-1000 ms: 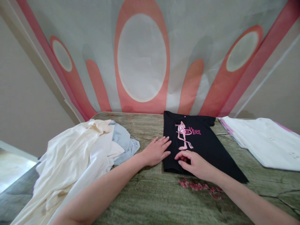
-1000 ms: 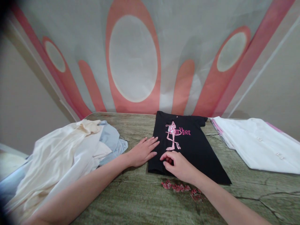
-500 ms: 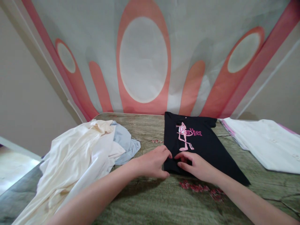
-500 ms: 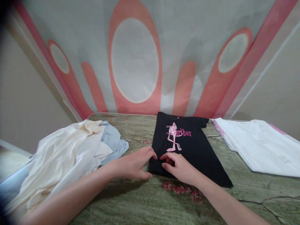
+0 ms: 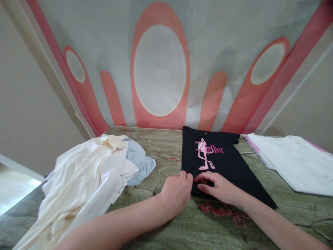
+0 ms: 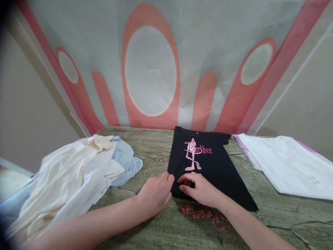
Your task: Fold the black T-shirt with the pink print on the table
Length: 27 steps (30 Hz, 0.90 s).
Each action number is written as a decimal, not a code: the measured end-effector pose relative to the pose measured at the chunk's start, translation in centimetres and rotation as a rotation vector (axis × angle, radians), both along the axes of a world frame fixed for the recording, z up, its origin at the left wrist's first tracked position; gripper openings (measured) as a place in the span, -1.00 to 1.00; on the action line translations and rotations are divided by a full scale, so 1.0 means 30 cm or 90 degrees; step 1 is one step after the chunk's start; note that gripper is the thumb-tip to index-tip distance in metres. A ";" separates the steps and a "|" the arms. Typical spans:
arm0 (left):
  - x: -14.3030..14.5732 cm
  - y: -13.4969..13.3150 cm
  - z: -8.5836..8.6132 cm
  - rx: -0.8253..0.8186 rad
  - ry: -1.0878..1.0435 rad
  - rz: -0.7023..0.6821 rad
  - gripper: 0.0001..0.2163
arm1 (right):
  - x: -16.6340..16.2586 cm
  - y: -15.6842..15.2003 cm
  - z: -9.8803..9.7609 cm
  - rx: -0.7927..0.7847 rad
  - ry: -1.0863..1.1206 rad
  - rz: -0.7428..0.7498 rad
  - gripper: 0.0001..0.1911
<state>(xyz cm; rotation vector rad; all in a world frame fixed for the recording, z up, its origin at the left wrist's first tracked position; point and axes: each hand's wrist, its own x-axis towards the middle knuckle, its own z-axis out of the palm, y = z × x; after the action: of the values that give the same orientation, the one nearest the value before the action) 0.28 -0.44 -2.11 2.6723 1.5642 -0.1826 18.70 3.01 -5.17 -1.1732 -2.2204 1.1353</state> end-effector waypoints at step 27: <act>-0.044 -0.022 0.085 -0.052 0.046 -0.094 -0.82 | -0.034 -0.038 -0.058 0.187 -0.123 -0.109 -0.81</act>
<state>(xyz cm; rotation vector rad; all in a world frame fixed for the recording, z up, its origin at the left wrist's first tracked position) -1.04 -1.10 0.45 2.7460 1.3442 -0.3440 17.70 1.88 -6.92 -1.3590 -2.2761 0.6248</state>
